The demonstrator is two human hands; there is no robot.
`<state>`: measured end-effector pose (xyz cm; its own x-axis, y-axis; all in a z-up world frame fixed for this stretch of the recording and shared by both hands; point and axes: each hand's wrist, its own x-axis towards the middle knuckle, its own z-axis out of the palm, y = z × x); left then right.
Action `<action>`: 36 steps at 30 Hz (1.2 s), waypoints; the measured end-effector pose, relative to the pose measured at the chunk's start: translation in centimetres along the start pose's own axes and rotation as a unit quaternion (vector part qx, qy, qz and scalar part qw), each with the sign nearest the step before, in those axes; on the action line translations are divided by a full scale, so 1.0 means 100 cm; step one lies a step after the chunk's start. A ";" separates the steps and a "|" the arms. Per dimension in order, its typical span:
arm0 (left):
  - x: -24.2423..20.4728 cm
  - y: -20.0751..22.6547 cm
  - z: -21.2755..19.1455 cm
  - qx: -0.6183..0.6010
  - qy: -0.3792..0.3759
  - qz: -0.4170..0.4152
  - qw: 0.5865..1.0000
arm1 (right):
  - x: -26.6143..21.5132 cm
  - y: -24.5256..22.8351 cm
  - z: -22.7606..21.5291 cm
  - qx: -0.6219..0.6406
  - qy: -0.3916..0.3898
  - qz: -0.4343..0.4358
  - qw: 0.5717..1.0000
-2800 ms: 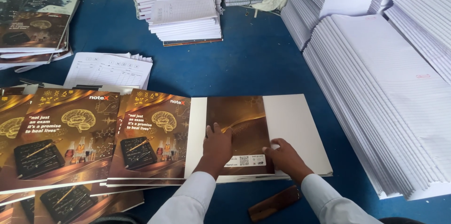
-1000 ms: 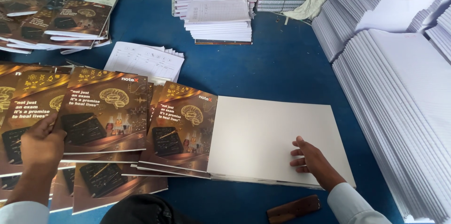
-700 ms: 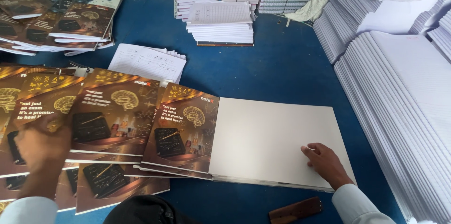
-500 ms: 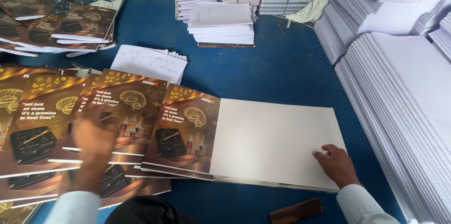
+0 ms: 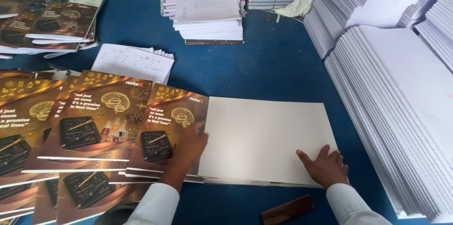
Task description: The person inserts a printed cover sheet into a stack of blank pages, aligns the edges, and presses the spine to secure the assembly. The person repeats this process for multiple notebooks, stacking the finished units on the left.
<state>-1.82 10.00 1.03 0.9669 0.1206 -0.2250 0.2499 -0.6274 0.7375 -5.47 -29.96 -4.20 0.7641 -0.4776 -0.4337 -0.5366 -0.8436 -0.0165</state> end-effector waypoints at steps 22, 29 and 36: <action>-0.004 0.005 0.022 -0.126 0.040 -0.112 0.985 | 0.003 0.006 -0.011 0.037 -0.017 0.046 0.998; -0.015 0.016 0.017 -0.238 0.022 -0.108 0.965 | -0.004 0.008 -0.025 0.085 -0.011 0.056 0.995; -0.006 -0.002 0.033 -0.253 -0.020 -0.108 0.961 | 0.002 0.025 -0.032 0.152 0.078 0.068 0.983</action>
<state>-2.66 7.48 -1.06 0.8896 0.1693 -0.4242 0.4473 -0.1348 0.8842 -5.54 -32.99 -1.47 0.7110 -0.6324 -0.3075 -0.7014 -0.6690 -0.2459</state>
